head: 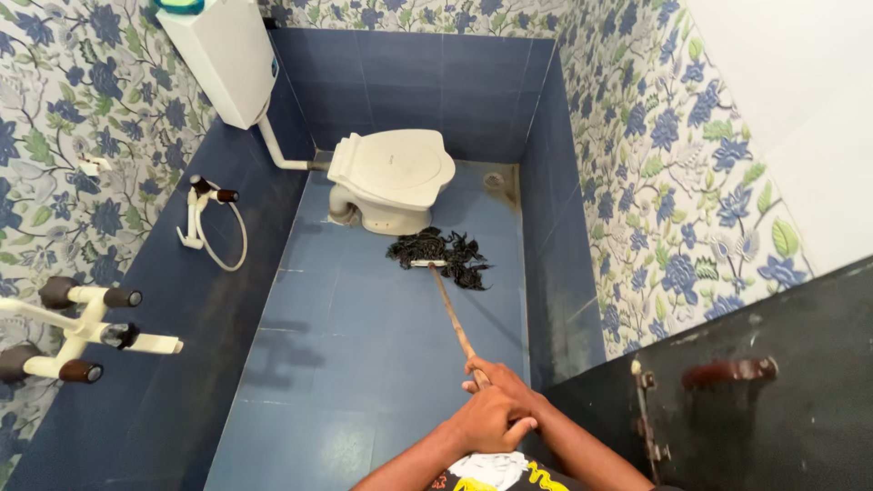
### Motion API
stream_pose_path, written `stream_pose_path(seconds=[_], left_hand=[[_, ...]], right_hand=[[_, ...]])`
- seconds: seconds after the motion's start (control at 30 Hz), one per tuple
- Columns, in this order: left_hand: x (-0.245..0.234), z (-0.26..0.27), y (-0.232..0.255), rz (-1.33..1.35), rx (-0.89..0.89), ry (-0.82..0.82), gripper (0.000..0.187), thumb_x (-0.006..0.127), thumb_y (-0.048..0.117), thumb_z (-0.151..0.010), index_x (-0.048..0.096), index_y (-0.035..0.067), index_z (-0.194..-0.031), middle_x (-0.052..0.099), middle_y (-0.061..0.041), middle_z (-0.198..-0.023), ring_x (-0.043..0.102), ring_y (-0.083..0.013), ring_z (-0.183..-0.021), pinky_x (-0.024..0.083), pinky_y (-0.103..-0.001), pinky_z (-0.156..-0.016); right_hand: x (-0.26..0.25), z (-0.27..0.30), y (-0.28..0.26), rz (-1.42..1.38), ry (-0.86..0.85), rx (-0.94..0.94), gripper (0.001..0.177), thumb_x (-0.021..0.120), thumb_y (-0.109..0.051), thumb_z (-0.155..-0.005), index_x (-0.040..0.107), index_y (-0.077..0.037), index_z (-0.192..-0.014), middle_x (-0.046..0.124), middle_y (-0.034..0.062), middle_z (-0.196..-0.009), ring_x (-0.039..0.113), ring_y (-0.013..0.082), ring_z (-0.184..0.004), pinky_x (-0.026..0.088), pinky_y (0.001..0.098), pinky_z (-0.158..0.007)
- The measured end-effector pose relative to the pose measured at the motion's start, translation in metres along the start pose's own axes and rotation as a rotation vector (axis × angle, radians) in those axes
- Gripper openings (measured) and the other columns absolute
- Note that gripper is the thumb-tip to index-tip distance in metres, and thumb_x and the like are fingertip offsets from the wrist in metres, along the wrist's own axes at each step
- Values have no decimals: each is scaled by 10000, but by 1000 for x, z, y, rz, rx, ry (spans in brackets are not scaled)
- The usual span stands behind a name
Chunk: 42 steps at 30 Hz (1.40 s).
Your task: The person mops the blue tiled floor of a bathroom using a black string mop. They move the mop back and forth across the floor, cleaning the area around a white toilet and a wall-mounted bidet sprayer.
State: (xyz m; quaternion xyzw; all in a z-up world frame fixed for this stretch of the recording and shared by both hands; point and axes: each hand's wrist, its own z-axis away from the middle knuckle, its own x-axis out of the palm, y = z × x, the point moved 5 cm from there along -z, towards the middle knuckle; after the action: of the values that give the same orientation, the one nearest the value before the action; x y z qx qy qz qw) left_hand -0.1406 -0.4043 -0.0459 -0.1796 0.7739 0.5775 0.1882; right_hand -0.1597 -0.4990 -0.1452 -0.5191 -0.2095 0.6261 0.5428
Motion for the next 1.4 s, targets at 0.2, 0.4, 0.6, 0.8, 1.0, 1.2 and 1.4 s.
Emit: stream_pose_path(seconds=[0.2, 0.4, 0.6, 0.8, 1.0, 1.2, 1.4], left_hand=[[5, 21, 16, -18, -65, 6, 255, 650, 194, -932, 718, -12, -798, 674, -181, -700, 652, -341, -659, 511, -437, -688], [-1, 59, 41, -14, -182, 107, 227, 653, 183, -919, 725, -11, -827, 701, -172, -741, 662, -337, -688, 498, -420, -661], [6, 83, 52, 7, -213, 157, 222, 662, 171, -931, 714, -9, -812, 679, -166, -699, 631, -307, -639, 489, -398, -645], [-3, 86, 54, 26, -212, 141, 223, 647, 153, -930, 685, -12, -786, 668, -169, -701, 619, -301, -625, 486, -393, -644], [-14, 70, 31, 20, -160, 234, 219, 665, 136, -915, 656, -21, -762, 630, -176, -672, 571, -316, -623, 451, -405, -641], [-27, 23, -1, 36, -176, 280, 246, 672, 143, -908, 619, -19, -730, 592, -165, -631, 552, -318, -593, 432, -414, -625], [-28, -30, -27, -1, -148, 290, 238, 688, 145, -887, 645, -7, -709, 607, -150, -611, 560, -313, -566, 422, -419, -605]], right_hand=[[18, 20, -1, 62, 122, -219, 409, 773, -338, -874, 572, -114, -1151, 612, 148, -1156, 633, 313, -970, 531, 427, -801], [54, 21, 12, 282, 9, -316, 399, 754, -295, -787, 601, -157, -1129, 490, 152, -1365, 620, 403, -1064, 520, 454, -860], [72, 40, -2, 208, 64, -690, 196, 706, -209, -831, 619, -95, -966, 639, 110, -1228, 629, 370, -1146, 501, 428, -933], [82, 39, -29, 270, 167, -737, 381, 758, -330, -889, 531, -50, -764, 576, 115, -887, 593, 319, -836, 487, 421, -744], [71, 9, -24, 269, 247, -748, 464, 712, -332, -942, 456, -47, -680, 494, 89, -723, 482, 291, -696, 451, 402, -642], [23, -29, -24, 288, 227, -791, 467, 696, -313, -959, 439, -43, -678, 473, 92, -720, 463, 277, -704, 445, 401, -643], [-26, -47, -20, 258, 183, -789, 424, 686, -276, -963, 442, -39, -710, 475, 96, -741, 466, 284, -740, 442, 404, -691]])
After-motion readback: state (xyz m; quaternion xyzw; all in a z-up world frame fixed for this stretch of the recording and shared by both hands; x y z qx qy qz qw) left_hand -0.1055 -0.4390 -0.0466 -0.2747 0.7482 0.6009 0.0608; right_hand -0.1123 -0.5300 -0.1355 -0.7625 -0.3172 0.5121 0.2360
